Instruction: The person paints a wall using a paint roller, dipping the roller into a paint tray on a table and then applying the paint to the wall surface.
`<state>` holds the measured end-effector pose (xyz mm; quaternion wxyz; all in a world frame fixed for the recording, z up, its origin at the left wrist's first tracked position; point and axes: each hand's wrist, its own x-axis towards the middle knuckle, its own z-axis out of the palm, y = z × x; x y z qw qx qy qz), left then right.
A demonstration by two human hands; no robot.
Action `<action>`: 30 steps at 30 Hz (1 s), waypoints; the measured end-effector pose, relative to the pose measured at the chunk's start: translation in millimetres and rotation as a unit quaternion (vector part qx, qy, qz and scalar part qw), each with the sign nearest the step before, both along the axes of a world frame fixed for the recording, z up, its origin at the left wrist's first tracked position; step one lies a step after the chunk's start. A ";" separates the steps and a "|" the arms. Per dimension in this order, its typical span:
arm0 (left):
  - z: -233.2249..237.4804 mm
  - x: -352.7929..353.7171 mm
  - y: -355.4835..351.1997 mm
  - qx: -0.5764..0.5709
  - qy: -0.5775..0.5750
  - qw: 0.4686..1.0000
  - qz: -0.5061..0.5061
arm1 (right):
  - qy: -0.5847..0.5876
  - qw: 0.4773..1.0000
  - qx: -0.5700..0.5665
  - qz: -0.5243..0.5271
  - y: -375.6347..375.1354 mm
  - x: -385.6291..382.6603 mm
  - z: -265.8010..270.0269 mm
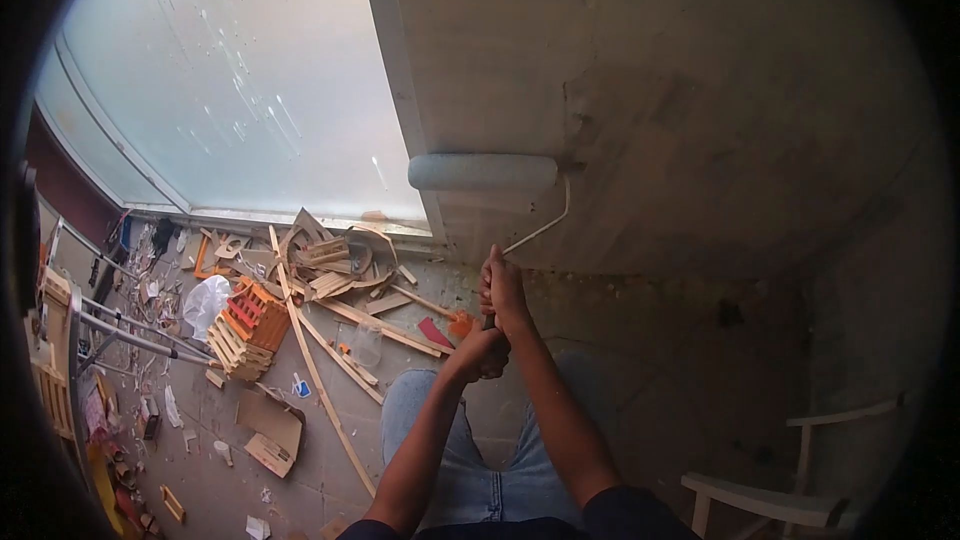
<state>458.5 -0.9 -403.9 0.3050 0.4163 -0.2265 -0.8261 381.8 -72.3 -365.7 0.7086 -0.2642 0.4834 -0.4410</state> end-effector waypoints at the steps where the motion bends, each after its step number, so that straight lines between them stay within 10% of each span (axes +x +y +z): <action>1: 0.7 1.2 -0.9 0.001 0.010 1.000 -0.007 | -0.012 1.000 0.010 0.006 -1.6 -0.9 -3.4; 11: -86.0 1.9 13.0 0.022 -0.200 0.979 -0.013 | 0.003 0.990 0.134 -0.053 -2.4 1.1 -146.8; 22: 81.3 -7.3 -33.5 -0.108 -0.124 0.986 -0.011 | -0.058 0.994 -0.088 -0.013 -21.1 -14.4 87.5; 30: -65.9 -36.6 6.1 0.004 -0.135 0.991 0.019 | 0.058 0.998 0.016 -0.035 1.6 -30.4 -101.9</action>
